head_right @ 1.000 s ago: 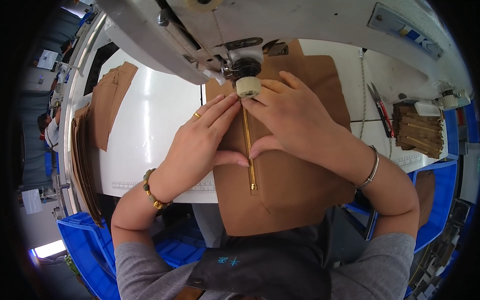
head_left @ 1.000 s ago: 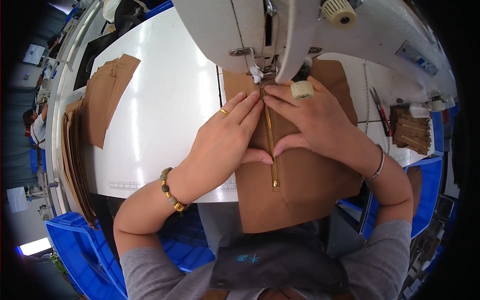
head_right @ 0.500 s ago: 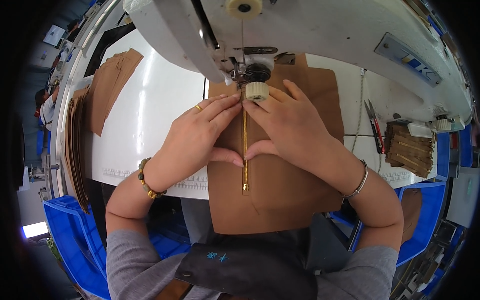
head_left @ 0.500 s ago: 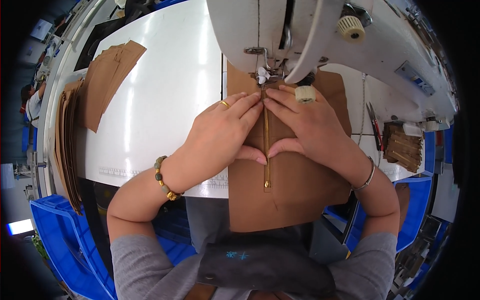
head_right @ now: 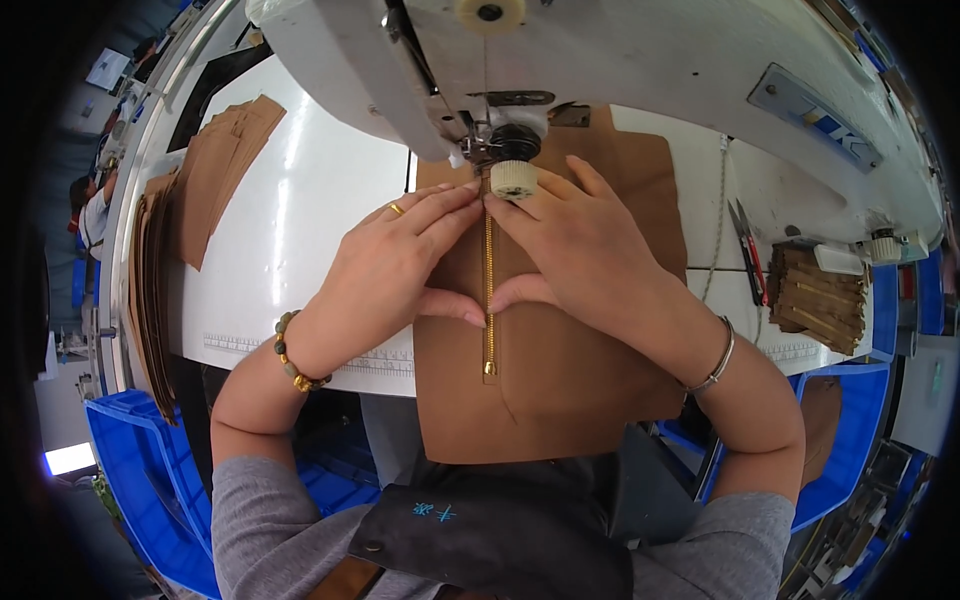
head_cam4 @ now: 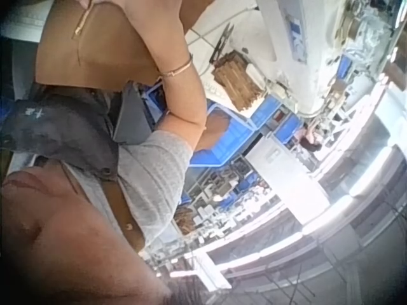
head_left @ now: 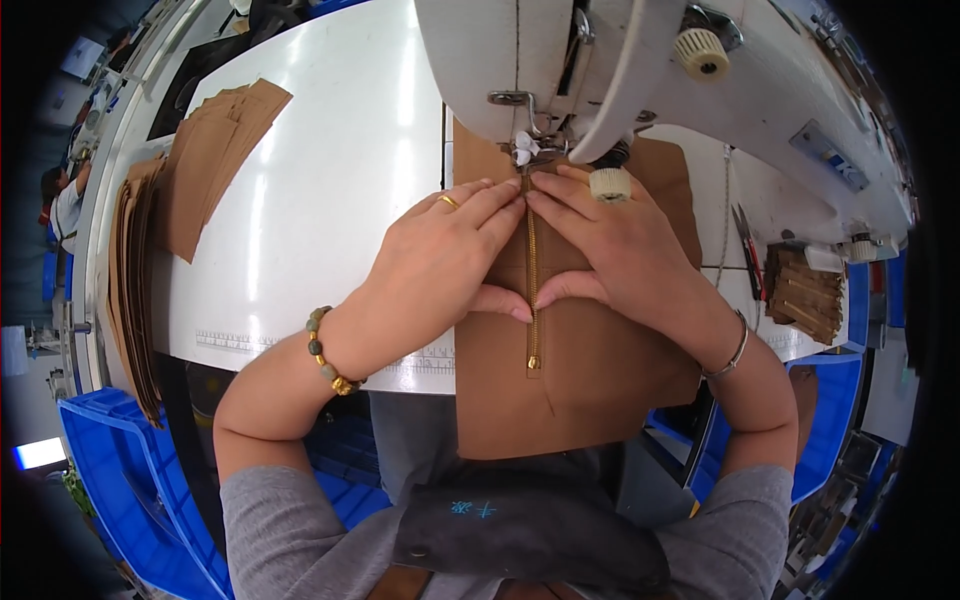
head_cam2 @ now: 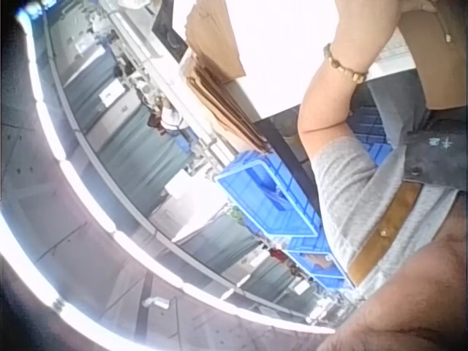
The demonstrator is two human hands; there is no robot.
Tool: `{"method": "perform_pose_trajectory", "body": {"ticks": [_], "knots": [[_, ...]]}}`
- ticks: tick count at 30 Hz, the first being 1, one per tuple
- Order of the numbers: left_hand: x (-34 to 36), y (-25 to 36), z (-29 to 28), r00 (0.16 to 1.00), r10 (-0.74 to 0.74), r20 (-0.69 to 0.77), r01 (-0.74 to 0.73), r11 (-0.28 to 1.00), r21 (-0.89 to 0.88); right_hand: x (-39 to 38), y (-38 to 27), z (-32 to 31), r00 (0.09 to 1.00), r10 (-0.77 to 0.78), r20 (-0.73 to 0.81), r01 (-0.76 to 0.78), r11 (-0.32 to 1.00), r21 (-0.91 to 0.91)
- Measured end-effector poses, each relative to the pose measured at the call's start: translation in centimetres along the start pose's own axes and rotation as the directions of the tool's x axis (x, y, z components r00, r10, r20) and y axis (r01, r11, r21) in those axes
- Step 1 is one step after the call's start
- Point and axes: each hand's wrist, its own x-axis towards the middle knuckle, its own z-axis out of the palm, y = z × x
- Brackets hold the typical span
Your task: Sewing a zipper and panels for a leather bag using an industrial sewing machine.
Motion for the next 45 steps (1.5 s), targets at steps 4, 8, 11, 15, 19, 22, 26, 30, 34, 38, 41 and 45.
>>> {"method": "perform_pose_trajectory", "body": {"ticks": [4, 8, 11, 15, 19, 22, 26, 30, 34, 38, 41, 45], "knots": [[0.0, 0.0, 0.0, 1.000, -0.007, -0.002, 0.007, 1.000, 0.005, 0.1, -0.1, -0.5, 0.996, 0.027, 0.081, -0.026, 1.000, -0.013], [0.3, -0.2, -0.2, 1.000, -0.013, 0.000, 0.013, 1.000, -0.012, 0.2, 0.0, 0.3, 0.999, 0.008, -0.034, -0.008, 1.000, 0.010], [0.2, -0.3, -0.2, 1.000, -0.009, 0.009, 0.009, 1.000, 0.007, 0.2, -0.2, 0.0, 0.988, -0.078, -0.132, 0.063, 0.992, -0.112], [0.0, -0.3, -0.3, 1.000, -0.011, 0.020, 0.010, 1.000, 0.006, 0.3, -0.9, -0.9, 0.992, 0.052, -0.118, -0.070, 0.986, -0.152], [-0.2, 0.0, -0.1, 1.000, -0.016, -0.018, 0.016, 1.000, -0.025, 0.3, -0.8, -0.6, 0.996, 0.076, -0.053, -0.083, 0.984, -0.160], [-1.2, 0.9, -0.3, 0.996, -0.087, 0.002, 0.087, 0.990, -0.110, -0.1, -1.1, -0.3, 0.980, -0.003, -0.200, -0.028, 0.988, -0.152], [-3.5, 1.7, 0.4, 0.997, -0.077, -0.008, 0.074, 0.977, -0.201, -2.4, -3.9, -1.3, 1.000, 0.012, -0.015, -0.012, 1.000, 0.025], [-4.4, 2.6, 0.5, 0.999, -0.032, -0.019, 0.026, 0.970, -0.242, -3.7, -5.7, -1.9, 0.999, -0.036, -0.008, 0.037, 0.998, 0.052], [-4.2, 2.6, 0.4, 1.000, 0.010, -0.005, -0.010, 0.982, -0.188, -3.8, -6.0, -2.0, 0.999, -0.048, 0.006, 0.047, 0.998, 0.041], [-3.7, 2.8, -0.3, 0.998, 0.034, 0.053, -0.027, 0.991, -0.135, -3.7, -6.0, -1.9, 0.999, -0.051, 0.014, 0.051, 0.998, 0.034], [-3.0, 2.2, -0.2, 0.998, 0.040, 0.055, -0.033, 0.992, -0.123, -3.5, -5.5, -1.4, 0.999, -0.043, -0.010, 0.043, 0.999, 0.022], [-1.9, 1.1, -0.1, 0.998, 0.052, 0.034, -0.048, 0.993, -0.112, -2.8, -4.5, -0.8, 1.000, -0.015, -0.026, 0.015, 1.000, -0.013]]}}
